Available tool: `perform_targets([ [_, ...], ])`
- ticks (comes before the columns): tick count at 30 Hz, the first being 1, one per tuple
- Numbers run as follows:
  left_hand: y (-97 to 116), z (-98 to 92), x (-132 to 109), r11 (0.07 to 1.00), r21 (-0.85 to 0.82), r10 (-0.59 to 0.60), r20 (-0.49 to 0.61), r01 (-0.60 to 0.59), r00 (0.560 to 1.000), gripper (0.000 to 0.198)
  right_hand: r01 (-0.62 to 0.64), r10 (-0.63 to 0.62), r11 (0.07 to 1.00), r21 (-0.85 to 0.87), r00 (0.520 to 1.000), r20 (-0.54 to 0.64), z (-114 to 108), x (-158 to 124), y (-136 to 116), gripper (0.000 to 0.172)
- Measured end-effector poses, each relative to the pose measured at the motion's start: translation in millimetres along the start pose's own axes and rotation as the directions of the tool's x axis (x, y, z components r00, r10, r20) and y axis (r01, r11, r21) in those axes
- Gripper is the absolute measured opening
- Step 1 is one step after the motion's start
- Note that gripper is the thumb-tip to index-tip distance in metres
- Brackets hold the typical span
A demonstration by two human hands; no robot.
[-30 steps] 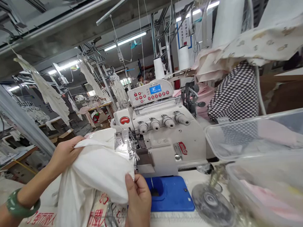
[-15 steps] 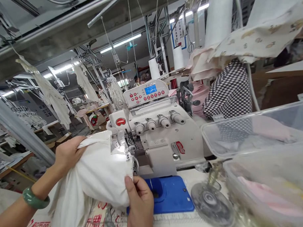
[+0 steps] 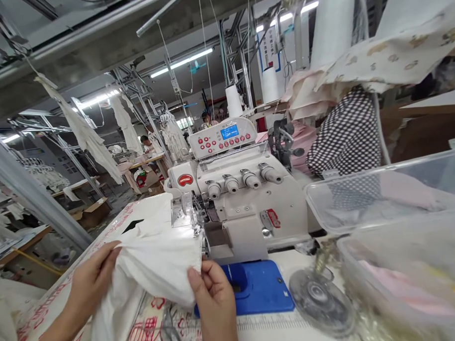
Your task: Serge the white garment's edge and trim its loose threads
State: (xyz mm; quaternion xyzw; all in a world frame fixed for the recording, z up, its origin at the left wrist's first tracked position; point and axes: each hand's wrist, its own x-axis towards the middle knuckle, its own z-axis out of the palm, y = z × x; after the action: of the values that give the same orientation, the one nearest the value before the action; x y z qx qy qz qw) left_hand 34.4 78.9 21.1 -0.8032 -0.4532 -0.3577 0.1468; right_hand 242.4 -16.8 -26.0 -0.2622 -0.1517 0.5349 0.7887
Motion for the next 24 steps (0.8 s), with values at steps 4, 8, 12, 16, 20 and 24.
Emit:
perform_targets([
  [4,-2,-12.8,29,0.998,0.000,0.068,0.075,-0.068,0.995,0.037,-0.005,0.004,1.000,-0.023,1.000,-0.023,-1,0,-1,0.035],
  [8,-8,-12.3,21,0.998,0.039,0.042,0.189,-0.050,0.981,0.036,0.010,-0.013,0.996,-0.092,0.999,-0.033,-5,1,3,0.036],
  [12,-14,-7.3,8,0.991,0.120,0.024,0.257,-0.057,0.966,0.035,0.049,-0.055,0.993,-0.108,0.997,-0.053,-10,4,10,0.039],
  [16,-15,-11.6,19,0.989,0.126,0.030,0.314,-0.073,0.949,0.038,0.028,-0.034,0.997,-0.068,0.996,-0.088,-7,6,10,0.038],
  [20,-11,-19.6,41,0.999,0.054,-0.004,0.225,-0.008,0.974,0.040,0.001,0.003,1.000,0.023,0.989,-0.150,4,4,3,0.037],
  [24,0,-10.1,23,0.994,-0.093,-0.028,0.342,0.064,0.939,0.034,-0.013,0.024,0.997,0.077,0.991,-0.134,5,2,4,0.035],
])
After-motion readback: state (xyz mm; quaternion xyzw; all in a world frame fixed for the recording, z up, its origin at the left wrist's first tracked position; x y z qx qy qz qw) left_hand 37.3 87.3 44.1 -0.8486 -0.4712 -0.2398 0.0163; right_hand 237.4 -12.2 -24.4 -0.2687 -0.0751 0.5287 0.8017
